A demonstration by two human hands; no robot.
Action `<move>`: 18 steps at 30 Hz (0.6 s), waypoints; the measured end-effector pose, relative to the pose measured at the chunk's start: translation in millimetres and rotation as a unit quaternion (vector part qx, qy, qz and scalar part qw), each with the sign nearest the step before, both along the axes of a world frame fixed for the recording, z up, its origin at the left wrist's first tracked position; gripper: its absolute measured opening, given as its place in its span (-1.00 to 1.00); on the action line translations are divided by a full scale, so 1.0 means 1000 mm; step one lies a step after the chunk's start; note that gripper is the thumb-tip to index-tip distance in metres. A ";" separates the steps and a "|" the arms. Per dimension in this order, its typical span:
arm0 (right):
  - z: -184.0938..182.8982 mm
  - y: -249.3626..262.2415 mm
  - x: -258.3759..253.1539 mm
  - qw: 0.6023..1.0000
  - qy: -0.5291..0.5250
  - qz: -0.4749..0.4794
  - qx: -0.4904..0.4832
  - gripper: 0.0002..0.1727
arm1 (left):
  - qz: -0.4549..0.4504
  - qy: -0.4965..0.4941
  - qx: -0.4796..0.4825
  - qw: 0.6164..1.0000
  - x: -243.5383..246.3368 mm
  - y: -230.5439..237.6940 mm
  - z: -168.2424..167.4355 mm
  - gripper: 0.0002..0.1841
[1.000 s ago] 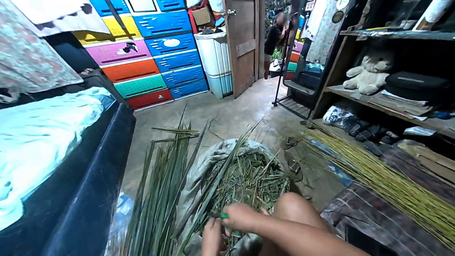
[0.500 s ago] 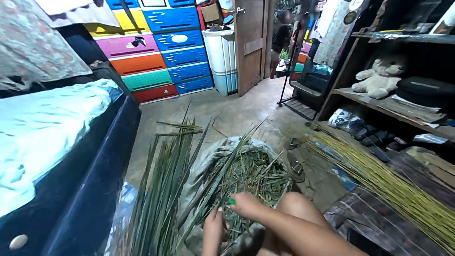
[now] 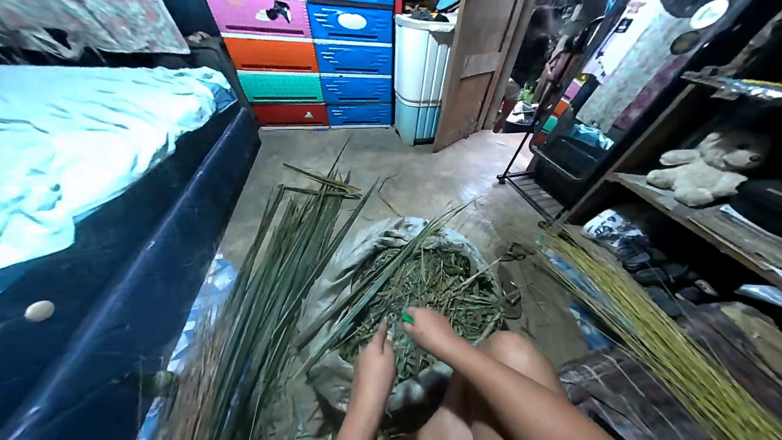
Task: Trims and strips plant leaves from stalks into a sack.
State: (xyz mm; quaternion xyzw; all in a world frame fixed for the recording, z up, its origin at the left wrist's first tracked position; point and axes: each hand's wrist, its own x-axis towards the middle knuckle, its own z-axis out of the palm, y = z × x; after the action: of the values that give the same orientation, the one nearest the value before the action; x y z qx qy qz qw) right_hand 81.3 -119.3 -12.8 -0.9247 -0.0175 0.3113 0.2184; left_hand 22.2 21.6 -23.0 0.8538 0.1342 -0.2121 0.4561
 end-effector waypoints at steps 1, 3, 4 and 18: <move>-0.003 -0.004 0.006 1.000 -0.010 -0.027 -0.009 -0.59 | -0.003 0.002 -0.001 1.000 0.000 0.000 0.001 -0.49; -0.004 -0.010 0.016 0.998 -0.020 -0.063 -0.013 -0.59 | -0.006 0.006 -0.005 1.000 0.001 0.001 0.003 -0.49; -0.003 -0.010 0.017 0.998 -0.021 -0.064 -0.009 -0.59 | -0.006 0.006 -0.008 1.000 0.002 0.001 0.003 -0.49; -0.007 -0.019 0.023 0.995 -0.043 -0.089 0.007 -0.61 | -0.005 -0.003 -0.033 0.999 0.003 0.003 0.008 -0.50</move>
State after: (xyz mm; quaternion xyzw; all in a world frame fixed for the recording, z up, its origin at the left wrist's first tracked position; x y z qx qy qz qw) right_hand 103.9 -137.9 -19.4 -0.9337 0.0534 0.2505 0.2504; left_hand 24.9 24.9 -15.2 0.8393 0.1218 -0.2163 0.4836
